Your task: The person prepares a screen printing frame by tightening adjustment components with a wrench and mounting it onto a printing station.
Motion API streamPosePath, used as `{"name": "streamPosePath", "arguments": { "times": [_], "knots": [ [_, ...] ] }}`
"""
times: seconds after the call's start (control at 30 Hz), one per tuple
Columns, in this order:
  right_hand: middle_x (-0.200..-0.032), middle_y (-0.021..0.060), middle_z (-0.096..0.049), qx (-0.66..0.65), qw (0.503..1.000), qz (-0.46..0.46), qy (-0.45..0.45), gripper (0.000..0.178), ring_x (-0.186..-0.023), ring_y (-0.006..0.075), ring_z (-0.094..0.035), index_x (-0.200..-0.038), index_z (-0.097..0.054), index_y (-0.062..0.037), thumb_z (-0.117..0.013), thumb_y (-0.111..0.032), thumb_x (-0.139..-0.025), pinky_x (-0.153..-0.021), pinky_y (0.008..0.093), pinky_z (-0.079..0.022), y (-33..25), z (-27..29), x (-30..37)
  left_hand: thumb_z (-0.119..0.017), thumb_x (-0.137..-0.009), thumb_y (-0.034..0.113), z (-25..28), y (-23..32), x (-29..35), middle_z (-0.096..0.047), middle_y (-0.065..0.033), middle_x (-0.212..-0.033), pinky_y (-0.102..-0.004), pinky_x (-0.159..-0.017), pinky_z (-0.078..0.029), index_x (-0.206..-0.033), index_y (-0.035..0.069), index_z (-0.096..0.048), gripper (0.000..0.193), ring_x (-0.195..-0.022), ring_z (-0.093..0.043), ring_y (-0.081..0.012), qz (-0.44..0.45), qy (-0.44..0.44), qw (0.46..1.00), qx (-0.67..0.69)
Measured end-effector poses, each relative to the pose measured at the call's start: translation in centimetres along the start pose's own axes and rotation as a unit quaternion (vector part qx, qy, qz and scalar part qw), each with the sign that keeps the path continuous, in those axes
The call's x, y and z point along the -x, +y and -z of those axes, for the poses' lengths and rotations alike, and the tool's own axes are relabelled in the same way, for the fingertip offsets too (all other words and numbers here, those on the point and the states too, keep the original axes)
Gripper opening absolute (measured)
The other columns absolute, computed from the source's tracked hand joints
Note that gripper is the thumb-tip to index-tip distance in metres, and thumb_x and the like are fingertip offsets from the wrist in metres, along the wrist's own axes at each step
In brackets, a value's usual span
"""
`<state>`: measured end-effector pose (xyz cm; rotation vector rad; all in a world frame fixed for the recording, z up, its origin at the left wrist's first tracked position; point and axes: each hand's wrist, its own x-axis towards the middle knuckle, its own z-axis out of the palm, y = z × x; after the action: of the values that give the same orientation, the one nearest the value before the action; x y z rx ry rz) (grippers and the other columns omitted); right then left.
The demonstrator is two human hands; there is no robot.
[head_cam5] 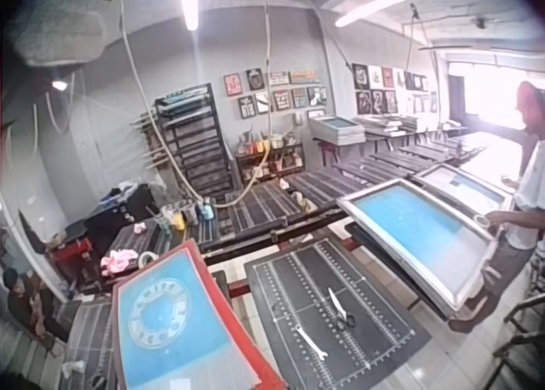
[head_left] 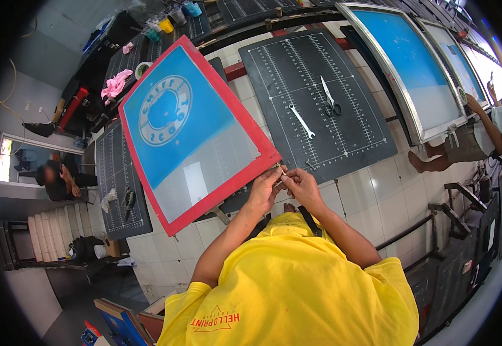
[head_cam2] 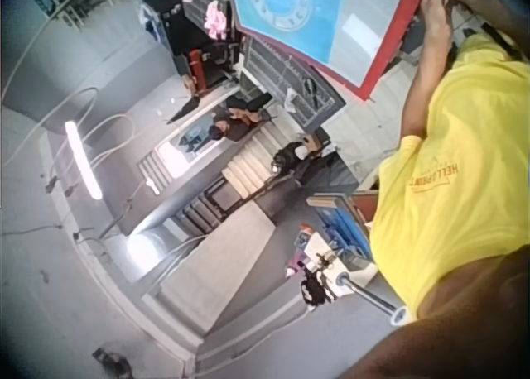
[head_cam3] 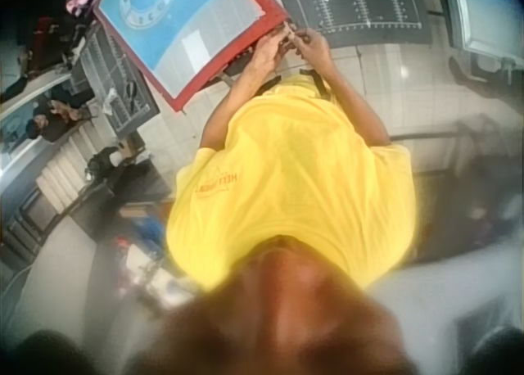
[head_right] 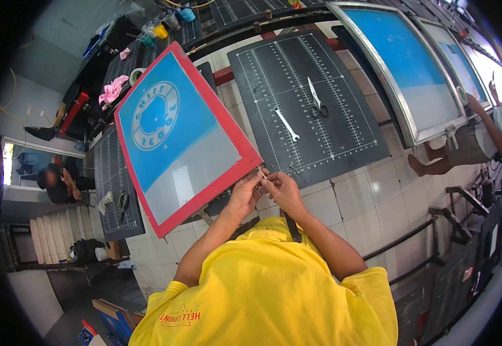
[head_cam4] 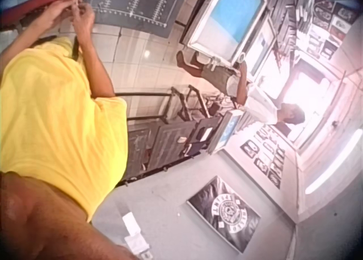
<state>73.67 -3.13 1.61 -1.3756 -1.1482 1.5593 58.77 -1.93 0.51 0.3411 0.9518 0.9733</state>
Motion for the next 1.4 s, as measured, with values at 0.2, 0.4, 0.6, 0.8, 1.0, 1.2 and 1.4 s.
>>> {"name": "streamPosePath", "arguments": {
  "times": [0.2,0.4,0.6,0.8,1.0,1.2,1.4],
  "knots": [
    [-0.075,0.0053,-0.066,-0.011,1.0,-0.02,0.009,0.023,-0.06,0.0086,-0.056,-0.1,-0.061,0.0019,-0.061,-0.021,-0.095,-0.051,0.024,-0.044,0.6,0.0,-0.2,-0.061,-0.095,0.018,0.3,0.0,-0.1,-0.063,-0.0027,-0.105,-0.0322,-0.081,-0.052,-0.112,0.007,-0.061,0.02,-0.096,-0.06,-0.0159,0.004,-0.015,1.0,0.007],
    [-0.074,0.0038,-0.065,-0.005,1.0,-0.015,0.007,0.022,-0.059,0.0069,-0.055,-0.094,-0.06,0.0004,-0.052,-0.019,-0.1,-0.053,0.0221,-0.046,0.5,-0.3,-0.3,-0.06,-0.095,0.018,0.7,-0.1,-0.2,-0.063,-0.0046,-0.104,-0.0328,-0.082,-0.051,-0.109,0.006,-0.063,0.019,-0.097,-0.06,-0.018,0.018,-0.041,0.999,0.003],
    [-0.074,0.0036,-0.064,-0.014,0.999,-0.029,0.004,0.021,-0.058,0.007,-0.054,-0.095,-0.058,0.0005,-0.052,-0.019,-0.1,-0.052,0.0226,-0.046,0.4,-0.3,-0.2,-0.061,-0.095,0.018,0.8,-0.1,-0.3,-0.063,-0.0049,-0.102,-0.033,-0.082,-0.051,-0.106,0.006,-0.064,0.017,-0.095,-0.061,-0.0184,0.029,-0.04,0.999,-0.001],
    [-0.073,0.0044,-0.064,-0.009,1.0,-0.011,0.015,0.02,-0.059,0.0072,-0.055,-0.099,-0.055,0.0002,-0.054,-0.019,-0.099,-0.052,0.0224,-0.045,0.3,-0.5,-0.1,-0.063,-0.094,0.018,0.7,-0.3,-0.3,-0.063,-0.0033,-0.103,-0.0335,-0.084,-0.051,-0.108,0.008,-0.062,0.018,-0.097,-0.06,-0.0174,0.006,-0.022,1.0,0.002],
    [-0.073,0.0043,-0.064,-0.038,0.999,-0.017,0.015,0.02,-0.058,0.0074,-0.054,-0.098,-0.055,0.0,-0.053,-0.019,-0.1,-0.052,0.0228,-0.045,0.8,-0.4,-0.3,-0.063,-0.094,0.019,0.0,0.5,0.2,-0.062,-0.0024,-0.103,-0.0331,-0.083,-0.05,-0.107,0.008,-0.061,0.017,-0.097,-0.059,-0.017,0.033,-0.054,0.998,-0.001],
    [-0.072,0.0041,-0.064,-0.038,0.999,-0.022,0.015,0.021,-0.059,0.008,-0.056,-0.096,-0.055,-0.0006,-0.049,-0.02,-0.101,-0.052,0.0232,-0.046,0.1,-0.8,0.1,-0.061,-0.095,0.02,0.8,0.0,-0.4,-0.062,-0.0033,-0.103,-0.0329,-0.084,-0.049,-0.105,0.008,-0.06,0.015,-0.097,-0.058,-0.0168,0.031,-0.057,0.998,-0.001],
    [-0.075,0.0063,-0.065,-0.049,0.999,-0.006,0.006,0.02,-0.059,0.0089,-0.057,-0.098,-0.054,-0.0005,-0.047,-0.019,-0.102,-0.052,0.0234,-0.046,0.9,-0.4,-0.2,-0.06,-0.096,0.02,0.2,0.0,-0.1,-0.062,-0.0043,-0.101,-0.0323,-0.078,-0.049,-0.103,0.008,-0.061,0.013,-0.092,-0.058,-0.0164,0.02,-0.047,0.999,0.008]
  ]
}}
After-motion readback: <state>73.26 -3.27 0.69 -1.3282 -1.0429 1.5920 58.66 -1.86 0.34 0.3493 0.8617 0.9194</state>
